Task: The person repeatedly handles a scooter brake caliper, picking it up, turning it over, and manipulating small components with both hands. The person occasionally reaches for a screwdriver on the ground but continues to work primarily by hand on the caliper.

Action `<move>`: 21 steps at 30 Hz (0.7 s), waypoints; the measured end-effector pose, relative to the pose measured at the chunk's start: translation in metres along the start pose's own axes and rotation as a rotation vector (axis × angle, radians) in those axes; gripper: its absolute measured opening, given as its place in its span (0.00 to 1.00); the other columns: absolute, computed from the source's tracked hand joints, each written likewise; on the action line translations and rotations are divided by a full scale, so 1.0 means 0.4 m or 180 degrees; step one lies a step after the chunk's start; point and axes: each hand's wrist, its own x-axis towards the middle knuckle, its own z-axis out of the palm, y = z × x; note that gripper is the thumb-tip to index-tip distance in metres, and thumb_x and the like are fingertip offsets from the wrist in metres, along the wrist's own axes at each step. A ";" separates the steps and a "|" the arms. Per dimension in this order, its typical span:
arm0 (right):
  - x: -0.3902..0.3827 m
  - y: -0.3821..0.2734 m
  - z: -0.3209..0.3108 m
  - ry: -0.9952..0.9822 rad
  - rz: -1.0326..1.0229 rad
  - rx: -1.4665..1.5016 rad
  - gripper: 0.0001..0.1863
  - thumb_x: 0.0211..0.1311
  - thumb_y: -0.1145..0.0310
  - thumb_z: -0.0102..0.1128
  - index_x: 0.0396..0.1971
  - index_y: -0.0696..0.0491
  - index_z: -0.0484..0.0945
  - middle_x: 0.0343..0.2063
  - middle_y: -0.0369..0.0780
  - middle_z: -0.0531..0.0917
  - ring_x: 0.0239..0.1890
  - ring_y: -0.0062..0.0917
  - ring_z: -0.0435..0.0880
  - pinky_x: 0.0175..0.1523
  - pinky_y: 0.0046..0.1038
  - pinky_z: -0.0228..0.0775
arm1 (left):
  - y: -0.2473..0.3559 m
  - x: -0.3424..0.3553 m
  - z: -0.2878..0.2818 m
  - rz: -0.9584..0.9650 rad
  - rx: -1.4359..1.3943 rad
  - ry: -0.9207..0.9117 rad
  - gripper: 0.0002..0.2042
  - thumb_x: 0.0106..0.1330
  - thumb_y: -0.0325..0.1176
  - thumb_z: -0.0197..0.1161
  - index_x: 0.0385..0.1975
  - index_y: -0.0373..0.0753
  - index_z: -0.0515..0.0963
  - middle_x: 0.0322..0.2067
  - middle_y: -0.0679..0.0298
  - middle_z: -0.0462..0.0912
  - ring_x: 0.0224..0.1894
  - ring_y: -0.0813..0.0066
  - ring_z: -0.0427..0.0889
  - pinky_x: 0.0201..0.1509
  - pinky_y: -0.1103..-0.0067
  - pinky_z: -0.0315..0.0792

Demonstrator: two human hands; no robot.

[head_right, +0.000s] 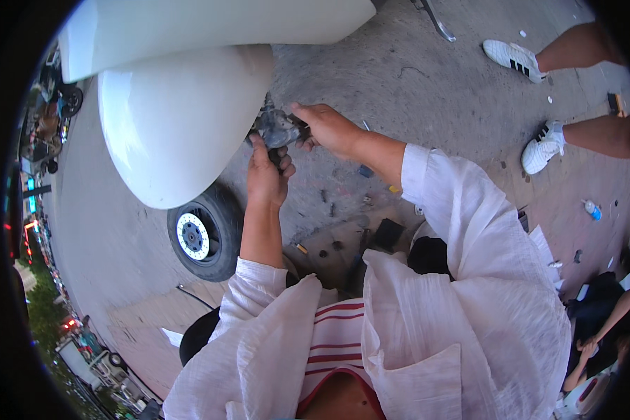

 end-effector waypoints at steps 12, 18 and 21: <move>-0.003 0.019 -0.089 -0.0053 -0.0659 -0.0680 0.09 0.62 0.77 0.57 0.42 0.60 0.76 0.34 0.40 0.82 0.33 0.19 0.81 0.40 0.23 0.77 | -0.074 0.132 -0.036 -0.0721 -0.1188 -0.0846 0.27 0.67 0.60 0.46 0.46 0.40 0.73 0.35 0.61 0.79 0.18 0.82 0.64 0.17 0.87 0.55; -0.014 0.009 -0.086 -0.0112 -0.0457 -0.0490 0.06 0.63 0.75 0.56 0.39 0.60 0.76 0.29 0.38 0.81 0.30 0.19 0.80 0.35 0.23 0.76 | -0.097 0.158 -0.041 -0.0979 -0.1408 -0.0813 0.27 0.65 0.58 0.48 0.43 0.37 0.74 0.30 0.60 0.77 0.21 0.77 0.68 0.16 0.87 0.59; -0.018 0.011 -0.089 -0.0093 -0.0435 -0.0392 0.06 0.65 0.73 0.55 0.38 0.60 0.76 0.27 0.38 0.81 0.27 0.19 0.79 0.32 0.23 0.74 | -0.115 0.177 -0.031 -0.1042 -0.1352 -0.1169 0.28 0.66 0.60 0.45 0.40 0.37 0.75 0.30 0.57 0.79 0.27 0.69 0.75 0.15 0.88 0.62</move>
